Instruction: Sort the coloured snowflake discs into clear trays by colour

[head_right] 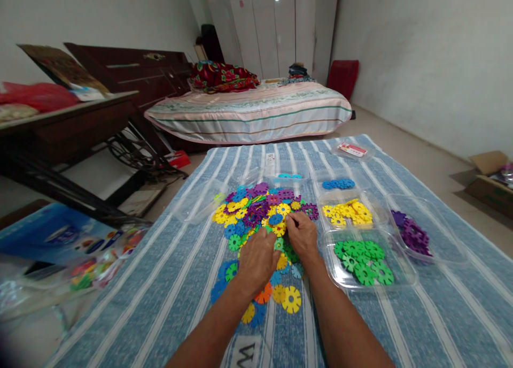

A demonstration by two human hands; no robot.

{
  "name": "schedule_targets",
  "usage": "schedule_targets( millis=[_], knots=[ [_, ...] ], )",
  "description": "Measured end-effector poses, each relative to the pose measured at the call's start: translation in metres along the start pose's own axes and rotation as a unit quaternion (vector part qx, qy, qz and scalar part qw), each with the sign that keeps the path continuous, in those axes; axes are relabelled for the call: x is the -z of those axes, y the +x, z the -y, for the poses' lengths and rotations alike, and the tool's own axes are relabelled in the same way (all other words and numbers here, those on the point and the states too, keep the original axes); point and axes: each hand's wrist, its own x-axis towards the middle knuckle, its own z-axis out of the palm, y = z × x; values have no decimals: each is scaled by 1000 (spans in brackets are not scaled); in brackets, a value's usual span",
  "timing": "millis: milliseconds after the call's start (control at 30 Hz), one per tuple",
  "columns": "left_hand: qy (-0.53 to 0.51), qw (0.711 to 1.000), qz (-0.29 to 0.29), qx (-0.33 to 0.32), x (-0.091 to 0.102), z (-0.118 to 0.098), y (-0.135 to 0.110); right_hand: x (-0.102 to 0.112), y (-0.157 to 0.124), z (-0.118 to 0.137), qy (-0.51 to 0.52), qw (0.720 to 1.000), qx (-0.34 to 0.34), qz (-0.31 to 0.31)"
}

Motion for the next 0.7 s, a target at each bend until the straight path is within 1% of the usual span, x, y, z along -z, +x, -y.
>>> schedule_targets(
  millis=[100,300,433,500,567,633,700],
  knots=[
    [-2,1000,0,8,1,-1,1,0,0,0,-2,1000,1,-1],
    [-12,1000,25,5,4,1,5,-1,0,0,-2,1000,2,-8],
    [-41,999,0,6,0,7,5,-1,0,0,0,1000,3,-8],
    [-69,997,-15,13,-1,12,5,0,0,1,1,1000,2,-8],
    [-110,994,-17,21,-1,19,6,0,0,1,1,1000,0,-9],
    [-160,987,-14,26,3,25,8,0,0,2,2,1000,-1,-10],
    [-211,977,-14,31,10,27,10,-1,0,2,5,1000,-2,-12]
  ],
)
